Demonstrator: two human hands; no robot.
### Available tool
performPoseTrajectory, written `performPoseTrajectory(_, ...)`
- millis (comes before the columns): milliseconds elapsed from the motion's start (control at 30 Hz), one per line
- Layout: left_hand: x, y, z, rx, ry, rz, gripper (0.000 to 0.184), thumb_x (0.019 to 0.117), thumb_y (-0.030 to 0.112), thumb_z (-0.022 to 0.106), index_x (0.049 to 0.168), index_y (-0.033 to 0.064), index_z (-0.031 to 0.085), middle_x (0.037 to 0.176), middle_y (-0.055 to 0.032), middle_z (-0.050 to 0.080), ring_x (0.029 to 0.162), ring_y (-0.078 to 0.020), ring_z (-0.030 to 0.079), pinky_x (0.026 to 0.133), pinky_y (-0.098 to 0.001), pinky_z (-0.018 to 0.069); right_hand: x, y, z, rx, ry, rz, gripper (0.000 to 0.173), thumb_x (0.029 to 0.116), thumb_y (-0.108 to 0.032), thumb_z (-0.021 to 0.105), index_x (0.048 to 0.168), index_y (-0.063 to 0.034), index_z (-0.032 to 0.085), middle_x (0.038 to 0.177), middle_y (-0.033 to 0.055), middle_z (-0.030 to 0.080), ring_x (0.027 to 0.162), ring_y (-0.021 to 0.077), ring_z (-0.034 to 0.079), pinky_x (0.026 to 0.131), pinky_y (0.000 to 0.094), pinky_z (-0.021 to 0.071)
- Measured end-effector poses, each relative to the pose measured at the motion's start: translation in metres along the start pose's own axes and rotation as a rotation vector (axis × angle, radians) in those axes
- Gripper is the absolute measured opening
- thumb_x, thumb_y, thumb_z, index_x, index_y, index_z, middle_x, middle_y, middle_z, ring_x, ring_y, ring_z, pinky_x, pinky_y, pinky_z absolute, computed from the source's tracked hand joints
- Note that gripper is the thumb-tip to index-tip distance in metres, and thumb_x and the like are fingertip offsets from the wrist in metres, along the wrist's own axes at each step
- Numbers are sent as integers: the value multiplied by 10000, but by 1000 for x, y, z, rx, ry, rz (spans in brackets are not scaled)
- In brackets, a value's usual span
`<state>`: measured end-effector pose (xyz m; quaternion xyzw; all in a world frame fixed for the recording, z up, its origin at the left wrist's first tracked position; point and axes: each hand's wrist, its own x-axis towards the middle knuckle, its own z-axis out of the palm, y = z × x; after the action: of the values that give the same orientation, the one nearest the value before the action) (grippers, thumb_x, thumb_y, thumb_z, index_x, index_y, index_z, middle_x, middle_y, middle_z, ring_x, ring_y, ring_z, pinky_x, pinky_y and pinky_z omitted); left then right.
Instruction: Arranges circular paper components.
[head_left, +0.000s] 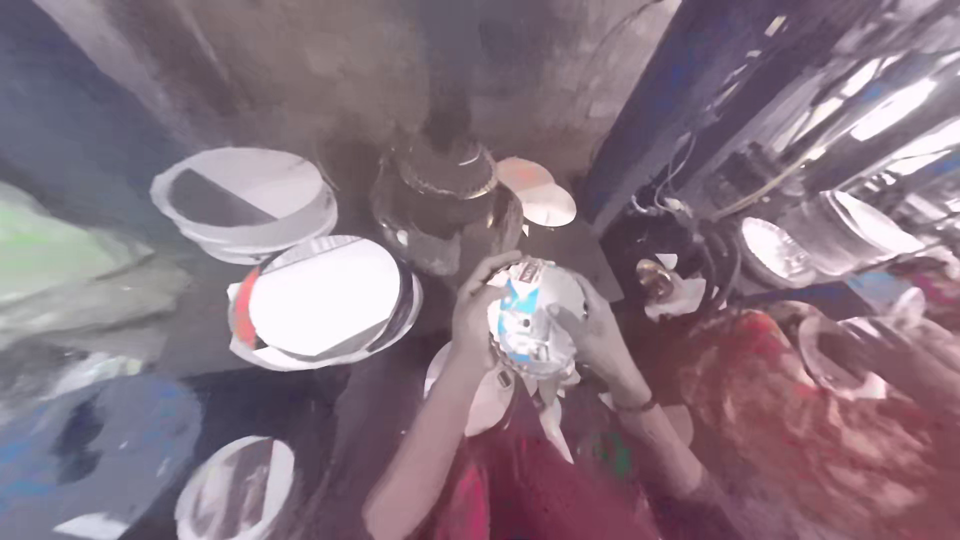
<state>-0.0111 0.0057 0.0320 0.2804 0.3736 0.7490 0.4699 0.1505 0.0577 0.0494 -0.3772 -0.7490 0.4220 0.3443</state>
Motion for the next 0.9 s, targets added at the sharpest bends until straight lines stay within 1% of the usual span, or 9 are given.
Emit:
performPoseTrajectory(133, -3, -19, 24, 3, 293, -29, 246, 1030, -4, 352, 1118, 13, 581, 868, -42, 658, 740, -105, 654, 683, -274, 572, -40, 10, 53, -516, 237, -434, 415, 945, 12, 571, 1335, 155, 569, 1319, 299, 633, 1236, 332, 647, 1082, 374, 496)
performPoseTrajectory(233, 2, -28, 33, 61, 327, 54, 215, 1036, 6, 357, 1129, 9, 550, 853, -18, 621, 718, -66, 632, 670, -242, 562, -36, 19, 54, -513, 222, -456, 443, 945, 6, 573, 1359, 160, 542, 1360, 299, 609, 1289, 339, 612, 1114, 376, 467)
performPoseTrajectory(333, 16, -35, 36, 202, 283, 192, 339, 957, -5, 413, 1272, 21, 534, 1066, -51, 628, 902, -100, 631, 785, -305, 550, 0, 26, 11, -275, 121, -217, 482, 950, -41, 614, 1403, 99, 529, 1259, 227, 675, 1132, 241, 682, 998, 393, 548)
performPoseTrajectory(400, 29, -35, 45, 351, 147, 255, 582, 897, -22, 500, 1466, 24, 388, 1400, -128, 539, 1215, -193, 562, 980, -407, 497, 40, 35, -31, -130, 61, -59, 437, 991, -69, 595, 1416, -14, 507, 1225, 143, 659, 1036, 160, 668, 895, 362, 574)
performPoseTrajectory(500, 34, -28, 52, 492, -4, 273, 744, 894, 14, 585, 1567, 38, 269, 1591, -179, 338, 1430, -305, 383, 1099, -498, 413, 93, 49, -70, -174, 119, 163, 452, 1008, -99, 619, 1438, -84, 483, 1281, 206, 625, 1045, 302, 653, 876, 490, 551)
performPoseTrajectory(600, 11, -20, 33, 445, -180, 216, 396, 968, 20, 489, 1358, -37, 531, 1364, -158, 586, 1240, -199, 580, 998, -374, 513, 152, 92, -86, -282, 195, 276, 527, 912, -19, 697, 1393, 51, 494, 1295, 299, 597, 1159, 389, 615, 988, 546, 504)
performPoseTrajectory(700, -23, -27, -6, 467, -318, 95, 330, 982, 33, 422, 1241, -75, 596, 1134, -99, 682, 996, -108, 661, 869, -286, 557, 170, 95, -79, -319, 195, 292, 622, 874, 27, 731, 1400, 98, 407, 1304, 335, 563, 1184, 421, 596, 1000, 558, 492)
performPoseTrajectory(800, -58, -40, -45, 584, -341, -101, 330, 988, 56, 431, 1249, -36, 611, 1114, -90, 698, 959, -130, 689, 837, -316, 582, 170, 98, -79, -357, 236, 304, 692, 863, -8, 744, 1441, 75, 375, 1365, 333, 529, 1243, 449, 560, 1023, 584, 480)
performPoseTrajectory(900, -84, -45, -82, 770, -209, -120, 343, 974, 36, 434, 1252, -42, 619, 1150, -146, 697, 1012, -223, 690, 862, -407, 572, 138, 87, -91, -394, 409, 129, 550, 975, -199, 649, 1431, 57, 479, 1389, 304, 538, 1264, 466, 526, 1012, 661, 429)
